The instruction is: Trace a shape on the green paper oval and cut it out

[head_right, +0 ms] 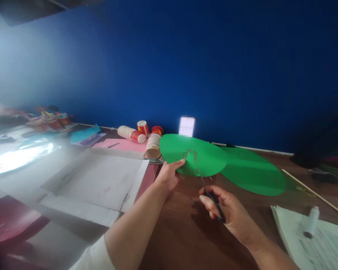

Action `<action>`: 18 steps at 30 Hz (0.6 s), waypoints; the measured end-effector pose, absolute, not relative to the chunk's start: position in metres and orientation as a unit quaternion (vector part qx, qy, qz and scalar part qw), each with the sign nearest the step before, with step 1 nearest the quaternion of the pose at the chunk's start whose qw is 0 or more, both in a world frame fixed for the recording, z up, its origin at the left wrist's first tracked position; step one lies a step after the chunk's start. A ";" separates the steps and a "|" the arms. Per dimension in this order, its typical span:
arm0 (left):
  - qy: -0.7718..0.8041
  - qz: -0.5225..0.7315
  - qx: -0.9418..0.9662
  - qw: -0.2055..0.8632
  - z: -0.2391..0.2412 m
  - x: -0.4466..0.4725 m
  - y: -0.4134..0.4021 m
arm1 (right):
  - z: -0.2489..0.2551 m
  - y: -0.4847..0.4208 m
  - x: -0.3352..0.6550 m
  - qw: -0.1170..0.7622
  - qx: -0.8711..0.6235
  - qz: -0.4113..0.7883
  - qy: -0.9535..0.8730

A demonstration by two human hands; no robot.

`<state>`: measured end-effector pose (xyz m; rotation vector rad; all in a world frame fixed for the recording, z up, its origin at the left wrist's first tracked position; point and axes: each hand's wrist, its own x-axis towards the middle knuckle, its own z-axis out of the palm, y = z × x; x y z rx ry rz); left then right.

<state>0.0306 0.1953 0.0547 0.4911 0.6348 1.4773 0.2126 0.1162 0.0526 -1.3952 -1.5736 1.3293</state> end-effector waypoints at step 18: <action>0.295 0.677 0.149 0.658 0.053 0.047 0.186 | 0.051 0.115 0.210 0.351 -0.546 0.473 -0.596</action>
